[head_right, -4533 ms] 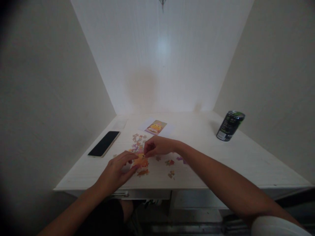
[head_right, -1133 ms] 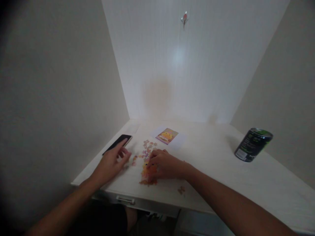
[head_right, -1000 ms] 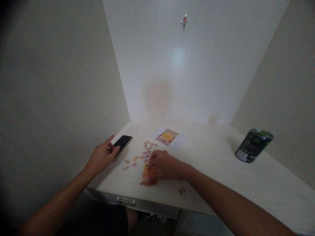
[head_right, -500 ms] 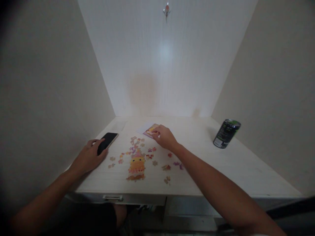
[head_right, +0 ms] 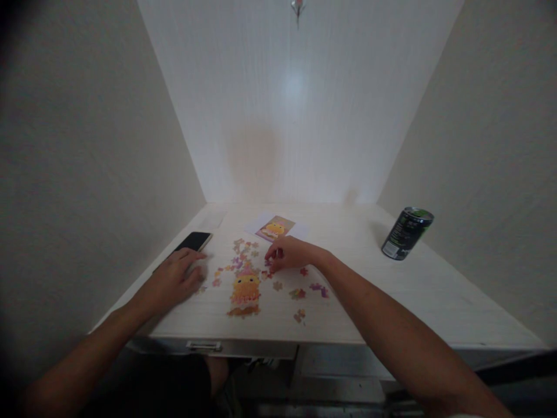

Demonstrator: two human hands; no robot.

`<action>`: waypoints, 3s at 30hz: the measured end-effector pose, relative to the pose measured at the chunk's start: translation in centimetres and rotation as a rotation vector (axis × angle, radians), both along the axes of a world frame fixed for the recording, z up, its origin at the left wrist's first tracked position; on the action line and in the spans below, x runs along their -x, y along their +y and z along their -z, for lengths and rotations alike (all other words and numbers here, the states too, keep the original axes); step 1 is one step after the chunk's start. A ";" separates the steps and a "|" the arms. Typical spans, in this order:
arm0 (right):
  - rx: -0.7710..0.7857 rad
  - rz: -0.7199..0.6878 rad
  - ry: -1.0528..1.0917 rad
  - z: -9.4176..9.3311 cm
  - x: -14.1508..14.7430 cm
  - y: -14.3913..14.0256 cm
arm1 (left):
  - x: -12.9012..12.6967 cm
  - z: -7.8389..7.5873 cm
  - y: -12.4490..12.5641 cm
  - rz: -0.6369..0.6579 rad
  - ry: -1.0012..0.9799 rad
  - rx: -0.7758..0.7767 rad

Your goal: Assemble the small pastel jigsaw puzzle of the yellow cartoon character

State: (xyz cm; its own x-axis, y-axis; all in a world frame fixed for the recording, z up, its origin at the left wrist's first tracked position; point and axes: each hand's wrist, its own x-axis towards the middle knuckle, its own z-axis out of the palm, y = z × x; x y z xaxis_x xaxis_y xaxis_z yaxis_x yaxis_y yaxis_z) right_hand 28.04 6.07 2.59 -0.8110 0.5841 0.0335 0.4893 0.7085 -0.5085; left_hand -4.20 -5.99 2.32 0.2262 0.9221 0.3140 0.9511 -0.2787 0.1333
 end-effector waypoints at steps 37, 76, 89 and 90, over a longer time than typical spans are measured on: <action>-0.080 0.072 0.013 0.2 0.2 -0.4 | -2.8 -0.2 -2.2 0.253 -0.165 0.119; -0.008 -0.292 0.086 -0.6 4.0 -6.9 | -5.5 -0.7 -6.0 0.445 -0.238 0.284; -0.314 0.099 0.412 -0.1 2.8 -3.5 | 1.2 -1.9 -3.5 0.113 -0.163 0.232; -0.332 0.116 0.411 0.1 2.7 -3.3 | 1.1 -1.7 -3.5 0.126 -0.161 0.238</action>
